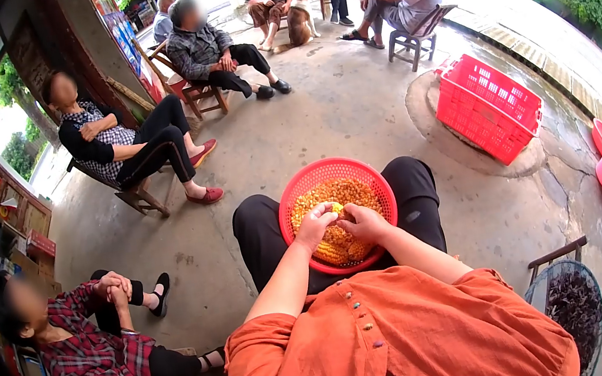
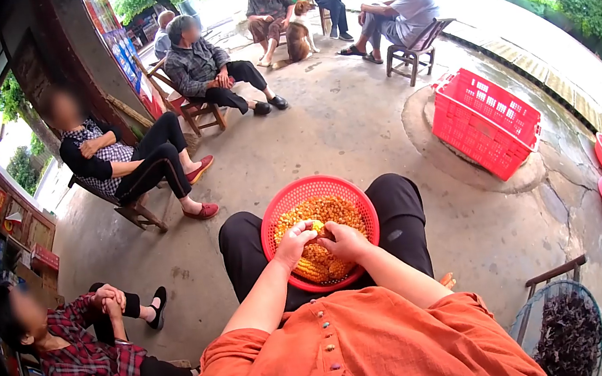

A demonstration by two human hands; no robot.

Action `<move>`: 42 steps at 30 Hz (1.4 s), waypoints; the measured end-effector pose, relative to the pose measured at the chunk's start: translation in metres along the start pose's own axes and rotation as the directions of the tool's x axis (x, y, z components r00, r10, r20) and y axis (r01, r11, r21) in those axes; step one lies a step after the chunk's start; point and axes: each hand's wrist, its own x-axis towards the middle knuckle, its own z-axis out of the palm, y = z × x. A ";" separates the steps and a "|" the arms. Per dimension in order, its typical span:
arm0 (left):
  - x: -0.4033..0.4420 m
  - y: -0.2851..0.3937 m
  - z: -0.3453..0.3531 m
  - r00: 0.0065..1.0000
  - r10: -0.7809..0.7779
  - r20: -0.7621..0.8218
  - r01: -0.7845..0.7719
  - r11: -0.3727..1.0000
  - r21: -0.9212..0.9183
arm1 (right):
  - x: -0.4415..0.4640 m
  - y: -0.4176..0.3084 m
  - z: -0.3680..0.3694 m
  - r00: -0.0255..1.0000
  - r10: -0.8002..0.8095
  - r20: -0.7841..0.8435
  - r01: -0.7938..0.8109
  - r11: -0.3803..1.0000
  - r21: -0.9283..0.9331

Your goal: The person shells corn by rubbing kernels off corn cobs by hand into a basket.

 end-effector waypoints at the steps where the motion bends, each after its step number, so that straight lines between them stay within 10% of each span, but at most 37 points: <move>1: 0.000 0.000 0.000 1.000 0.000 0.000 0.000 1.000 0.000 | 0.000 0.000 0.000 1.000 0.000 0.000 0.000 1.000 0.000; 24: 0.009 -0.020 -0.006 0.994 0.093 -0.049 -0.070 0.933 0.353 | 0.002 0.001 0.001 0.994 -0.032 0.105 0.040 0.996 -0.078; 42: 0.000 -0.002 -0.001 1.000 0.017 0.013 -0.017 0.999 0.036 | 0.000 0.000 -0.001 0.998 -0.005 0.067 0.011 0.997 -0.082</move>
